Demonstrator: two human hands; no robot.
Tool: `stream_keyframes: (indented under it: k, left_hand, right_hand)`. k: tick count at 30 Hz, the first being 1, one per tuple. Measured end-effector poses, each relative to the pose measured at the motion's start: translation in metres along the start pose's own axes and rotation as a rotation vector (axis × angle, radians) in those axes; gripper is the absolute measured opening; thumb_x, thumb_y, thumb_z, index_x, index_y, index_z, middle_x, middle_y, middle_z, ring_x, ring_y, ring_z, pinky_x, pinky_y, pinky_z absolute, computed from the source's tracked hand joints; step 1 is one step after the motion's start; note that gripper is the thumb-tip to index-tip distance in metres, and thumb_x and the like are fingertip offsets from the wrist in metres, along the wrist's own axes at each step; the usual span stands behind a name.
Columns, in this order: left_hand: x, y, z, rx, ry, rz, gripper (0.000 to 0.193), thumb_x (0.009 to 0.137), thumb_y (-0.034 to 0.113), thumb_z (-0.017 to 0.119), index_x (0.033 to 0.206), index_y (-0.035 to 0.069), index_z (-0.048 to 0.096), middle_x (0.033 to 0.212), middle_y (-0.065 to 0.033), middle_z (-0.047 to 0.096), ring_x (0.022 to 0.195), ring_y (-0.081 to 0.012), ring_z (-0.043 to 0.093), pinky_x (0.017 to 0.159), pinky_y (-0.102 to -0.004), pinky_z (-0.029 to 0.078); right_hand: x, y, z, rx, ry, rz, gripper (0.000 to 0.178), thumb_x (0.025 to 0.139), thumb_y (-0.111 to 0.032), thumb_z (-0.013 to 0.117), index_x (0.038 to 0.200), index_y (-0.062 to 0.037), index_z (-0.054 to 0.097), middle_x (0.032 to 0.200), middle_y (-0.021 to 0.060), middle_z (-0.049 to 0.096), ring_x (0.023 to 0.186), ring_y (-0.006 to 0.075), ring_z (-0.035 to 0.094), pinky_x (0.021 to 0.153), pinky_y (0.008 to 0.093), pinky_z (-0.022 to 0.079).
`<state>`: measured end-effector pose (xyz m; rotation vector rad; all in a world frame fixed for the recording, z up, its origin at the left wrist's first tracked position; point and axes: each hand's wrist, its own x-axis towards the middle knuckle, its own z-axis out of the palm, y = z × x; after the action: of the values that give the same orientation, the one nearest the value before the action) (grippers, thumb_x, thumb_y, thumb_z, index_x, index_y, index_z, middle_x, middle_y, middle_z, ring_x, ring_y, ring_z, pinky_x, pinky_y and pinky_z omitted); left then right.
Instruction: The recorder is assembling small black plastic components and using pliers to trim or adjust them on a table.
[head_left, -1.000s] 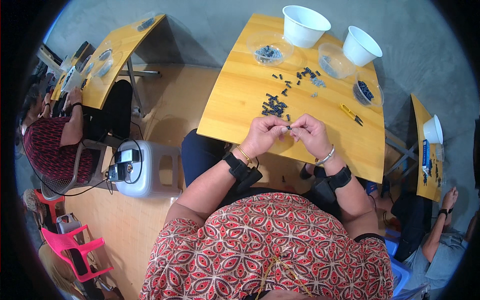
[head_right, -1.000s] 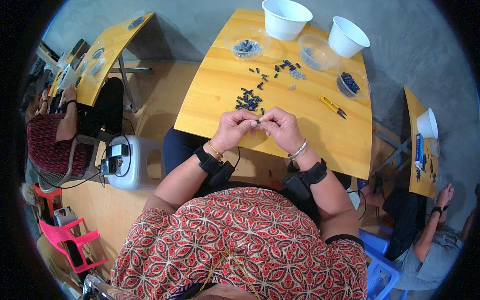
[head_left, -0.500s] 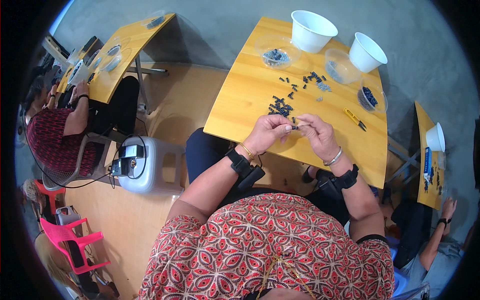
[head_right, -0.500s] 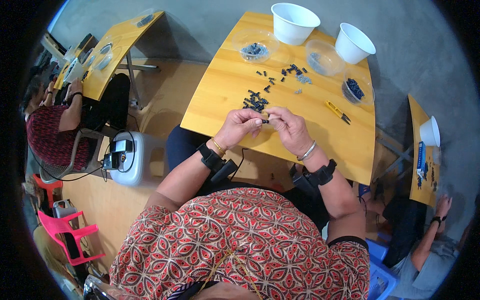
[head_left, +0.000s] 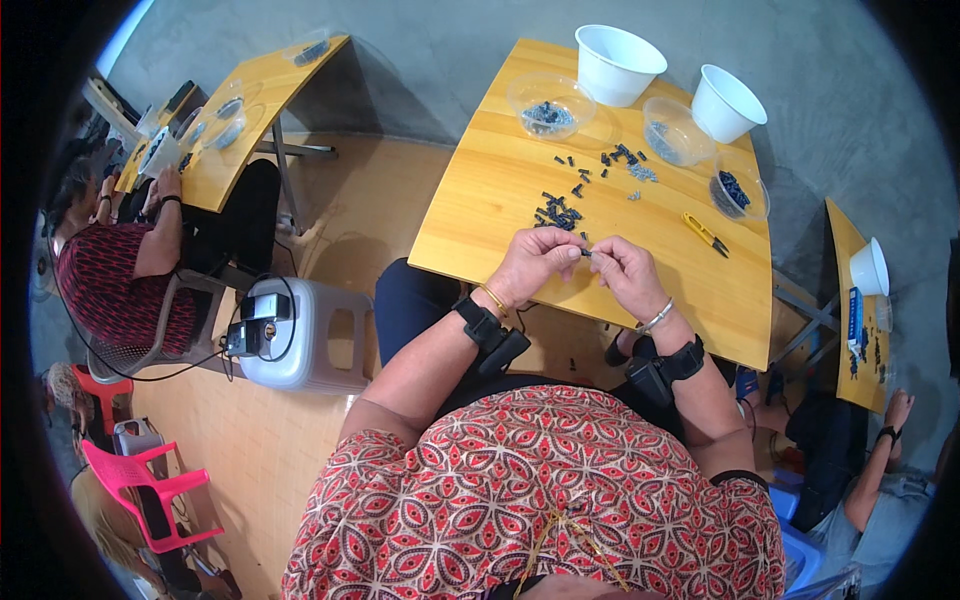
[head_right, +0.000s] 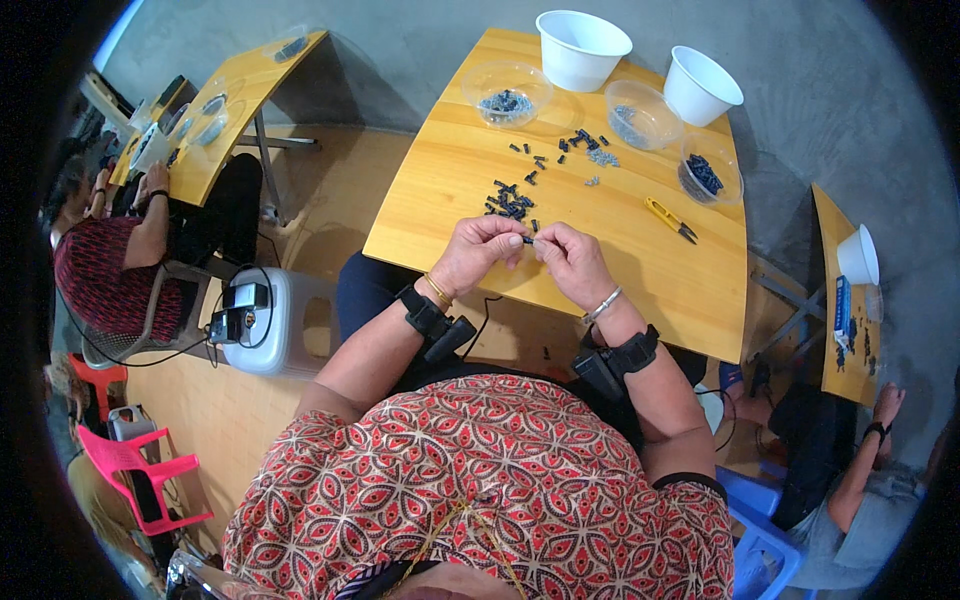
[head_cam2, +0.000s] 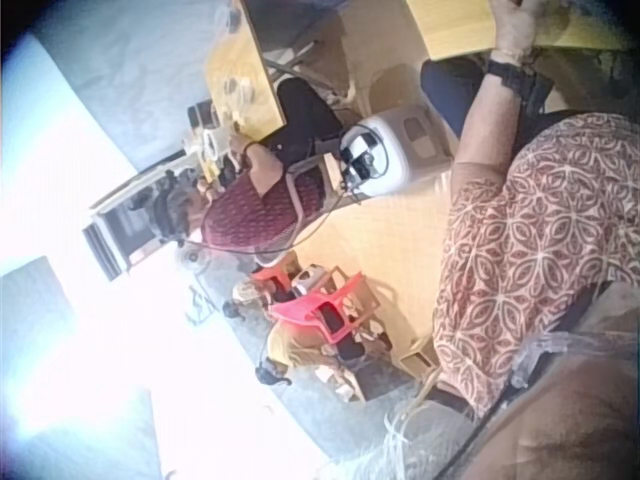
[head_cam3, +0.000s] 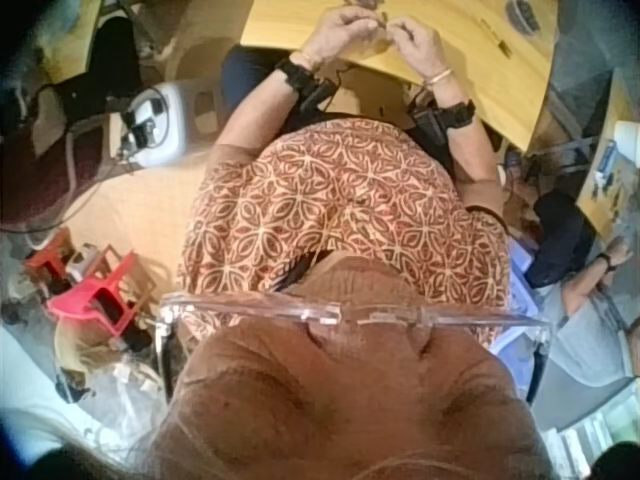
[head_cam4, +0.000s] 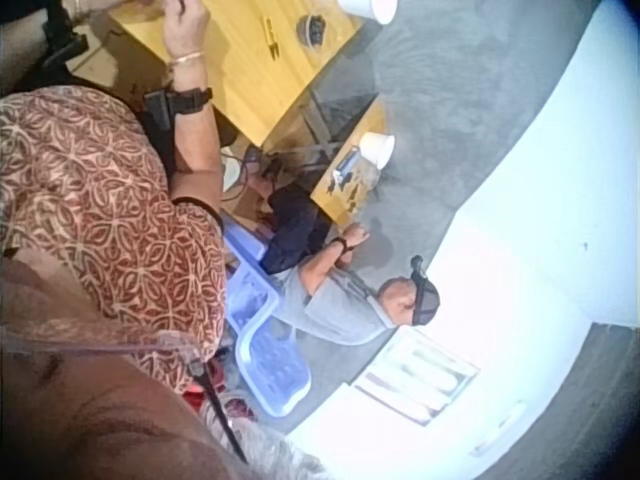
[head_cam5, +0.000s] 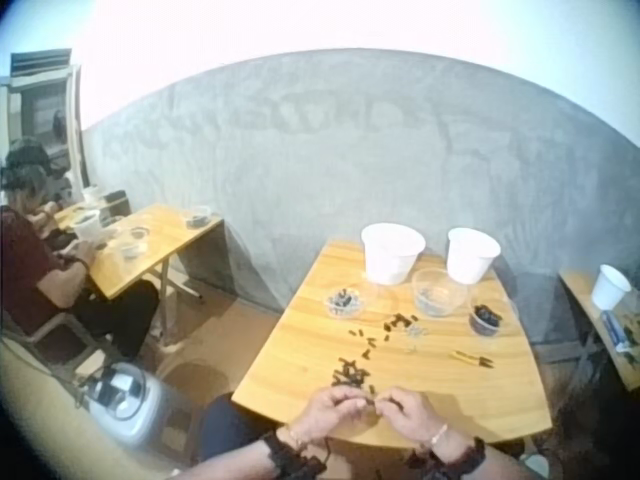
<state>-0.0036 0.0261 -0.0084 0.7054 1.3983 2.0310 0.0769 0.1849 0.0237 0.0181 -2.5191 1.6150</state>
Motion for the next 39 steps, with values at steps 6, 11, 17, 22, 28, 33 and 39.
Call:
stream_keyframes:
  k: [6,11,17,22,28,33,39]
  left_hand:
    - [-0.004,0.006,0.004,-0.248,0.032,-0.051,0.018,0.082,0.004,0.056,0.098,-0.003,0.058,0.082,-0.0070,0.062,0.065,-0.0119,0.058,0.062,-0.0222,0.048]
    - [-0.003,0.005,0.010,-0.363,-0.040,-0.089,0.019,0.083,0.003,0.053,0.101,-0.001,0.057,0.087,-0.0095,0.062,0.071,-0.0162,0.060,0.067,-0.0264,0.051]
    - [-0.001,0.005,0.019,-0.467,-0.011,-0.144,0.017,0.085,0.004,0.051,0.099,-0.002,0.057,0.081,-0.0085,0.061,0.069,-0.0145,0.059,0.065,-0.0264,0.052]
    - [0.000,0.009,0.022,-0.458,0.018,-0.169,0.014,0.085,0.004,0.051,0.094,-0.002,0.059,0.076,-0.0069,0.060,0.066,-0.0128,0.058,0.061,-0.0257,0.053]
    - [0.000,0.006,0.019,-0.429,0.037,-0.175,0.011,0.085,0.004,0.051,0.090,-0.003,0.059,0.075,-0.0069,0.060,0.065,-0.0124,0.058,0.059,-0.0257,0.053]
    - [0.000,0.007,0.022,-0.401,0.082,-0.185,0.009,0.083,0.004,0.054,0.087,-0.002,0.059,0.073,-0.0069,0.060,0.063,-0.0126,0.058,0.056,-0.0255,0.053]
    - [-0.001,0.006,0.022,-0.355,0.125,-0.207,0.007,0.083,0.006,0.055,0.084,-0.001,0.059,0.071,-0.0066,0.060,0.060,-0.0121,0.057,0.054,-0.0253,0.052]
  right_hand:
    - [-0.003,0.000,0.004,0.236,0.002,0.040,0.008,0.084,-0.009,0.052,0.084,-0.0008,0.054,0.069,0.0011,0.056,0.062,0.0064,0.052,0.054,0.0204,0.044]
    - [-0.007,0.006,0.001,0.268,0.018,0.041,0.009,0.085,-0.009,0.052,0.086,-0.0005,0.053,0.072,0.0014,0.057,0.064,0.0063,0.053,0.056,0.0204,0.044]
    - [-0.012,0.007,-0.004,0.266,0.029,-0.002,0.010,0.085,-0.011,0.052,0.087,-0.0006,0.054,0.073,0.0013,0.057,0.065,0.0063,0.053,0.056,0.0202,0.044]
    - [-0.013,0.005,-0.006,0.273,0.010,0.019,0.011,0.085,-0.011,0.052,0.086,-0.0009,0.054,0.071,0.0007,0.056,0.063,0.0059,0.052,0.055,0.0201,0.043]
    - [-0.011,-0.002,-0.007,0.167,0.013,-0.003,0.008,0.084,-0.009,0.052,0.084,-0.0010,0.054,0.068,0.0009,0.055,0.061,0.0059,0.051,0.055,0.0204,0.042]
    - [-0.012,-0.004,-0.006,0.008,0.058,-0.113,0.006,0.083,-0.007,0.052,0.082,-0.0013,0.053,0.066,0.0014,0.055,0.058,0.0066,0.050,0.054,0.0206,0.042]
    - [-0.011,0.003,-0.005,0.130,0.002,-0.009,0.008,0.083,-0.009,0.053,0.082,-0.0010,0.054,0.066,0.0010,0.056,0.056,0.0068,0.049,0.052,0.0207,0.041]
